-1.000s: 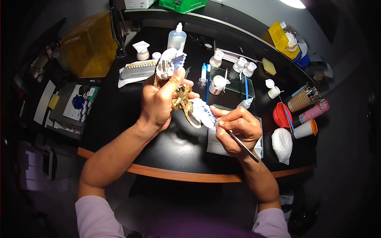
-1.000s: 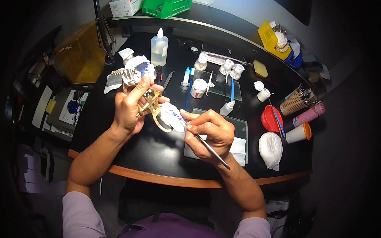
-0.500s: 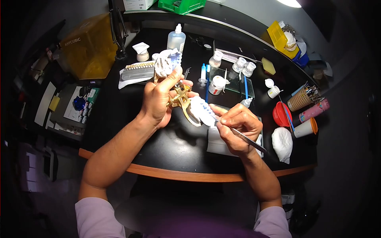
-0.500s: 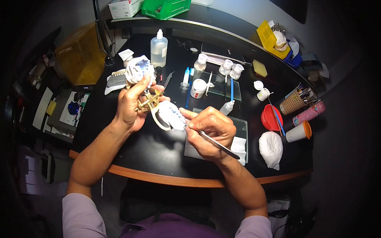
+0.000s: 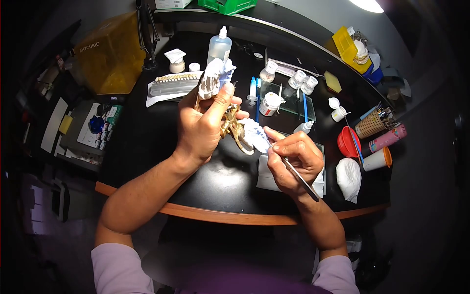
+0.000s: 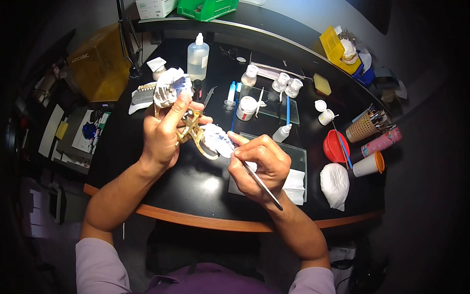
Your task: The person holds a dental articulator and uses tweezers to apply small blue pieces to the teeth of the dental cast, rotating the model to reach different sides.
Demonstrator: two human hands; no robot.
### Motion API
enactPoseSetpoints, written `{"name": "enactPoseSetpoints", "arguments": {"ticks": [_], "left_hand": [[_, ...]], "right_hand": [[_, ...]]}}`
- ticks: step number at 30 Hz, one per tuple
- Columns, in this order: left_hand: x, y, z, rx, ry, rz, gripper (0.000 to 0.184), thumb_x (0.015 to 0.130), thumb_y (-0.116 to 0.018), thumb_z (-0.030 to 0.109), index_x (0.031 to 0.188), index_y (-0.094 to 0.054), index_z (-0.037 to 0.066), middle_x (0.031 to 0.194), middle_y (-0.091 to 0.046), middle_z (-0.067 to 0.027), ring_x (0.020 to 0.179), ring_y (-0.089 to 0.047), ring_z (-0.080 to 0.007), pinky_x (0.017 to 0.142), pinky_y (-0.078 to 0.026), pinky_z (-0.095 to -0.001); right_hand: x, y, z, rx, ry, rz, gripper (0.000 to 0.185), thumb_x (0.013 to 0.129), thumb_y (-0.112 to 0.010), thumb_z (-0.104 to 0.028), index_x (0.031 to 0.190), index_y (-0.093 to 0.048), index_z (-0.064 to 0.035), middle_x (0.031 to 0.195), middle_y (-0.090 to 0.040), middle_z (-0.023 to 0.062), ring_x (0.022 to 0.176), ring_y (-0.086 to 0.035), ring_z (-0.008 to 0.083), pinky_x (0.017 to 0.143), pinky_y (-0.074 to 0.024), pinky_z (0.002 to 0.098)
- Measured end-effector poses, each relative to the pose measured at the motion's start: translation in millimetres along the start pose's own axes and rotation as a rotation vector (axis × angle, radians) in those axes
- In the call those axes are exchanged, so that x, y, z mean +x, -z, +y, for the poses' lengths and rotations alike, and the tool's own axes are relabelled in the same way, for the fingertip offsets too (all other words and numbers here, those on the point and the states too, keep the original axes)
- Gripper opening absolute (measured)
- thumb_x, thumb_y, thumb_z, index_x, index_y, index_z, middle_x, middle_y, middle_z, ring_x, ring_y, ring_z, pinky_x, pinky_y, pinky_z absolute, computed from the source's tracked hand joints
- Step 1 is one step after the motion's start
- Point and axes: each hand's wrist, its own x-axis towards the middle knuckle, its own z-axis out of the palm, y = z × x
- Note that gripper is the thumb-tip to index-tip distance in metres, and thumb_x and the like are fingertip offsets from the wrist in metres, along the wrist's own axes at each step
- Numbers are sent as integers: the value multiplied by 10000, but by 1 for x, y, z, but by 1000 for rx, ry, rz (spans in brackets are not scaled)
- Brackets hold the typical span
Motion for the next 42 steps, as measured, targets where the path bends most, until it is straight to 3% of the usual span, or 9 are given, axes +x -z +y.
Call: {"name": "enactPoseSetpoints", "arguments": {"ticks": [29,42], "left_hand": [[-4,-2,-2,-19,-37,10,214,994,-626,201,1056,-636,-4,849,-660,-103,684,-692,-167,613,-598,-286],[3,8,-7,-169,164,19,231,991,-618,237,1074,-607,22,880,-656,-129,691,-714,-247,621,-610,-342]], "right_hand": [[-5,-2,2,60,-43,53,111,728,-680,139,770,-634,48,769,-629,128,701,-647,167,880,-606,499],[-4,-1,1,95,-22,47,120,721,-682,145,767,-630,47,751,-616,131,686,-643,159,877,-609,499]]}}
